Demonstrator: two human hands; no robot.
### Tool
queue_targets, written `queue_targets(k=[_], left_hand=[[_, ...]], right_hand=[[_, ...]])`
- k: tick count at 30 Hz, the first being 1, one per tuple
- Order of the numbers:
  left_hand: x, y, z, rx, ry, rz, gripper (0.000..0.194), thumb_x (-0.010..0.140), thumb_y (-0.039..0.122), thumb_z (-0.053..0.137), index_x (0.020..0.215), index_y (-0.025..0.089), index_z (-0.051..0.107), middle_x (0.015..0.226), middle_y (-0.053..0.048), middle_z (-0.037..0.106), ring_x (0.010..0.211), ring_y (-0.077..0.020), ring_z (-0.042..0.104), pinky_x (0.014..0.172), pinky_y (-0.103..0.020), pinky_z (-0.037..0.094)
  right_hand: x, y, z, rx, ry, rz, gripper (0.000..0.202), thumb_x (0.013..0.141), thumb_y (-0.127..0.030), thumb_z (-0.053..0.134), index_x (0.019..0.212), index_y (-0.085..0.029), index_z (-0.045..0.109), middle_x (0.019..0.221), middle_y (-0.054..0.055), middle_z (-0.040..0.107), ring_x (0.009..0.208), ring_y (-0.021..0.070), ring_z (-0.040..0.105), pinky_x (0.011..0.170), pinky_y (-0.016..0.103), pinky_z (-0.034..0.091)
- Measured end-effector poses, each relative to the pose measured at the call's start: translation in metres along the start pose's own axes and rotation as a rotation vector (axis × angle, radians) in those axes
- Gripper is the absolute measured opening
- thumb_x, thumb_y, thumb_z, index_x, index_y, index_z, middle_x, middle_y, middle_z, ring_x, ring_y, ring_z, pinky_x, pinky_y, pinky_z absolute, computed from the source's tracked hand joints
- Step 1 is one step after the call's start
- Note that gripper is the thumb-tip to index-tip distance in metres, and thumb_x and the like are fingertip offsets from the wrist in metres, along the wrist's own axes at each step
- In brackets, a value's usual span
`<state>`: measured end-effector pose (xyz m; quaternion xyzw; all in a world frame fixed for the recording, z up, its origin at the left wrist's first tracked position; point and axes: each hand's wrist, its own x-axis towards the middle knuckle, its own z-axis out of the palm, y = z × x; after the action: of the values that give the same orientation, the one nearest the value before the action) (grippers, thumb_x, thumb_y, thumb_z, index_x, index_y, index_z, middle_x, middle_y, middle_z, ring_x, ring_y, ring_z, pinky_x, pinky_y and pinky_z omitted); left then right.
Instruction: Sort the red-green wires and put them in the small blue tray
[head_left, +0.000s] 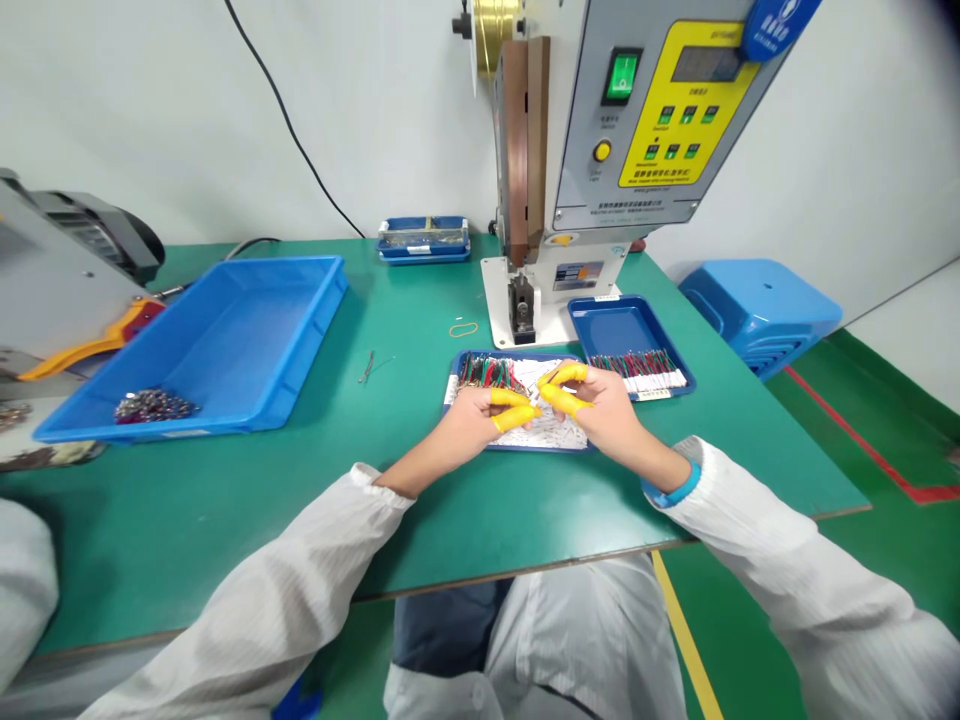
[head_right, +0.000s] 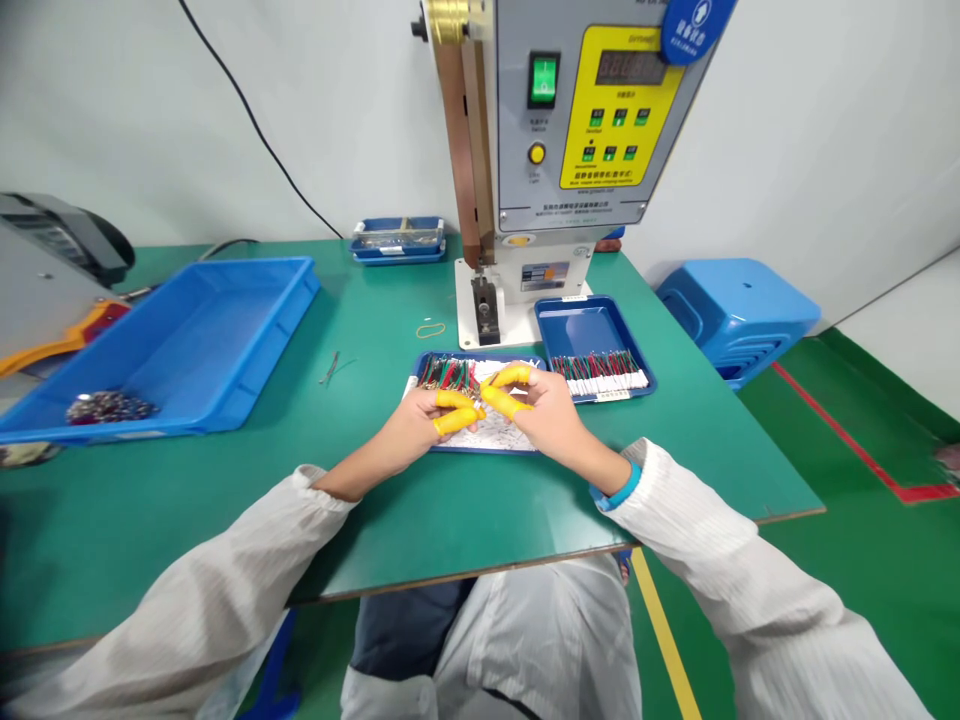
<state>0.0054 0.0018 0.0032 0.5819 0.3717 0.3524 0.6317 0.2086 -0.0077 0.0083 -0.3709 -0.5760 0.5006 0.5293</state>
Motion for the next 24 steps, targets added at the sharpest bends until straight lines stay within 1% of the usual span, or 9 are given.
queue_targets(k=[4, 7, 9, 12, 14, 15, 18, 21, 24], left_hand=[[0.001, -0.001, 0.002, -0.010, 0.032, -0.010, 0.039, 0.066, 0.045, 0.090, 0.082, 0.012, 0.076, 0.073, -0.004, 0.071, 0.067, -0.0134, 0.062, 0.062, -0.024, 0.048], [0.001, -0.002, 0.002, -0.016, 0.040, 0.001, 0.038, 0.070, 0.042, 0.088, 0.090, 0.012, 0.076, 0.079, -0.006, 0.073, 0.069, -0.0133, 0.064, 0.061, -0.023, 0.047], [0.001, -0.002, 0.001, -0.005, 0.037, -0.005, 0.038, 0.073, 0.042, 0.085, 0.096, 0.012, 0.076, 0.075, -0.005, 0.072, 0.065, -0.0119, 0.061, 0.055, -0.021, 0.040], [-0.001, -0.002, 0.000, 0.016, 0.028, 0.000, 0.037, 0.081, 0.042, 0.078, 0.101, 0.012, 0.075, 0.068, -0.002, 0.067, 0.055, -0.0081, 0.049, 0.049, -0.020, 0.030], [-0.001, -0.002, -0.001, 0.038, 0.011, 0.015, 0.036, 0.086, 0.043, 0.072, 0.103, 0.012, 0.075, 0.067, -0.001, 0.065, 0.051, -0.0064, 0.041, 0.048, -0.021, 0.026], [-0.001, -0.003, -0.001, 0.047, 0.007, 0.024, 0.036, 0.088, 0.044, 0.069, 0.104, 0.012, 0.075, 0.067, -0.001, 0.065, 0.049, -0.0060, 0.038, 0.047, -0.021, 0.025], [-0.001, -0.006, -0.003, 0.057, 0.007, 0.040, 0.033, 0.090, 0.040, 0.066, 0.105, 0.012, 0.074, 0.068, 0.000, 0.064, 0.048, -0.0058, 0.035, 0.047, -0.021, 0.025], [0.000, -0.009, -0.004, 0.037, -0.001, 0.034, 0.028, 0.089, 0.036, 0.064, 0.100, 0.012, 0.072, 0.068, 0.000, 0.064, 0.047, -0.0055, 0.037, 0.046, -0.021, 0.025], [0.001, -0.011, -0.005, -0.003, -0.027, 0.029, 0.026, 0.092, 0.036, 0.058, 0.094, 0.012, 0.068, 0.067, 0.000, 0.063, 0.046, -0.0054, 0.037, 0.045, -0.021, 0.025]], right_hand=[[0.004, -0.001, -0.003, 0.059, 0.055, 0.018, 0.023, 0.077, -0.039, 0.085, 0.082, -0.022, 0.071, 0.090, 0.002, 0.071, 0.057, 0.0104, 0.056, 0.048, 0.027, 0.049], [0.013, -0.007, -0.015, -0.008, 0.126, -0.032, 0.024, 0.079, -0.041, 0.083, 0.082, -0.022, 0.069, 0.090, 0.002, 0.072, 0.053, 0.0098, 0.054, 0.049, 0.028, 0.050], [0.020, -0.015, -0.031, -0.176, 0.143, -0.079, 0.023, 0.078, -0.040, 0.082, 0.082, -0.021, 0.070, 0.090, 0.004, 0.073, 0.061, 0.0131, 0.060, 0.054, 0.029, 0.052], [0.031, -0.026, -0.062, -0.555, 0.308, -0.119, 0.016, 0.081, -0.033, 0.076, 0.087, -0.019, 0.072, 0.084, 0.006, 0.073, 0.070, 0.0176, 0.065, 0.065, 0.030, 0.053], [0.037, -0.030, -0.086, -0.796, 0.359, -0.041, 0.014, 0.079, -0.027, 0.073, 0.089, -0.017, 0.073, 0.081, 0.007, 0.073, 0.072, 0.0196, 0.066, 0.067, 0.030, 0.053], [0.039, -0.031, -0.097, -0.863, 0.369, 0.025, 0.015, 0.078, -0.025, 0.072, 0.090, -0.016, 0.072, 0.081, 0.008, 0.074, 0.072, 0.0201, 0.067, 0.065, 0.030, 0.052], [0.043, -0.031, -0.122, -0.959, 0.315, 0.216, 0.014, 0.077, -0.025, 0.071, 0.087, -0.015, 0.071, 0.077, 0.008, 0.074, 0.065, 0.0196, 0.065, 0.057, 0.029, 0.047], [0.043, -0.029, -0.135, -1.035, 0.266, 0.326, 0.014, 0.076, -0.026, 0.069, 0.086, -0.016, 0.071, 0.067, 0.005, 0.070, 0.057, 0.0176, 0.061, 0.051, 0.028, 0.042], [0.042, -0.026, -0.142, -1.130, 0.234, 0.404, 0.014, 0.074, -0.029, 0.070, 0.082, -0.017, 0.070, 0.062, 0.004, 0.067, 0.054, 0.0171, 0.058, 0.049, 0.028, 0.038]])
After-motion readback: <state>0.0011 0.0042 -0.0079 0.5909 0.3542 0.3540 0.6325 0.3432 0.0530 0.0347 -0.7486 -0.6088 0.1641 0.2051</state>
